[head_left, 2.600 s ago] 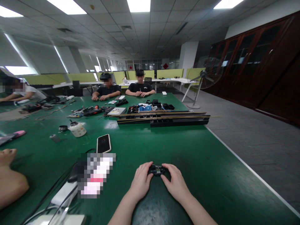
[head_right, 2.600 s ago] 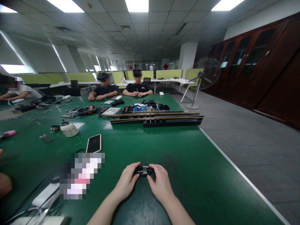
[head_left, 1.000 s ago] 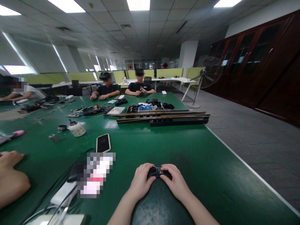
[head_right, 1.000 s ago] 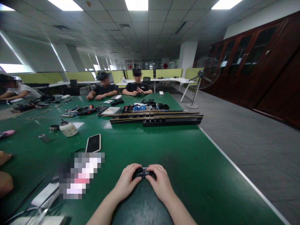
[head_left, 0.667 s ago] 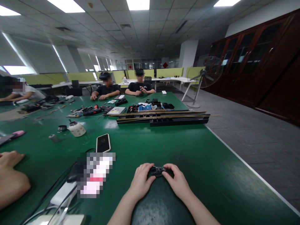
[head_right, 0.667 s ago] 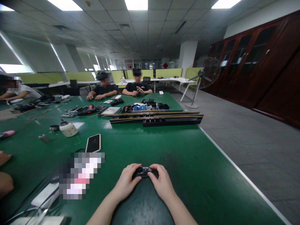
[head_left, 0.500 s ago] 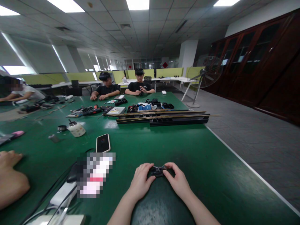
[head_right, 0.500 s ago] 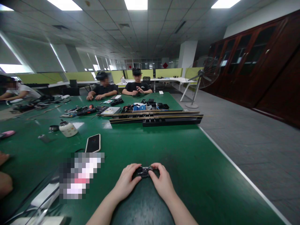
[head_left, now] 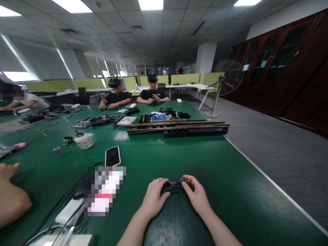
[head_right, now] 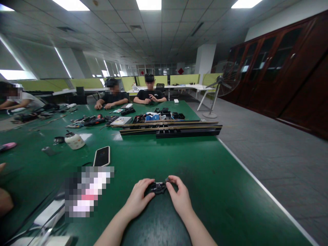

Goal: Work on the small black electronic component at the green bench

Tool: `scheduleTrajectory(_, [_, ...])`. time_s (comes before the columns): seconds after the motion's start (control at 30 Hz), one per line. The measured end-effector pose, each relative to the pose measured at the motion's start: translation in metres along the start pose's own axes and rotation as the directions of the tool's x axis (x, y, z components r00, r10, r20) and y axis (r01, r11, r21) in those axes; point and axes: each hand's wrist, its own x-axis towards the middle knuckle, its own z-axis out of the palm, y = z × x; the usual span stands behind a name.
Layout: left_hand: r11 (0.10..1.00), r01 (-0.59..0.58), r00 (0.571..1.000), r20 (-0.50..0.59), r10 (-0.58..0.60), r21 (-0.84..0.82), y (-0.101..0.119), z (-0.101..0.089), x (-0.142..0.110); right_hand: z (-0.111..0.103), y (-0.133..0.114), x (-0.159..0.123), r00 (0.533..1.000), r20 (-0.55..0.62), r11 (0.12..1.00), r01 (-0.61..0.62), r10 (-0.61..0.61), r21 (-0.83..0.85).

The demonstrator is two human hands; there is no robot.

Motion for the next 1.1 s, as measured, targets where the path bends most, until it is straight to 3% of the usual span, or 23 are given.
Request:
scheduleTrajectory(0.63, [0.999, 0.019, 1.0, 0.025, -0.019, 0.028, 0.0014, -0.001, 0.0002, -0.0006, 0.0015, 0.0042, 0.993, -0.063, 0.963, -0.082, 0.101, 0.257])
scheduleTrajectory(1.1, [1.0, 0.008, 1.0, 0.012, -0.008, 0.026, 0.0002, 0.0, 0.0005, -0.0013, 0.0004, 0.0051, 0.989, -0.063, 0.949, -0.11, 0.134, 0.295])
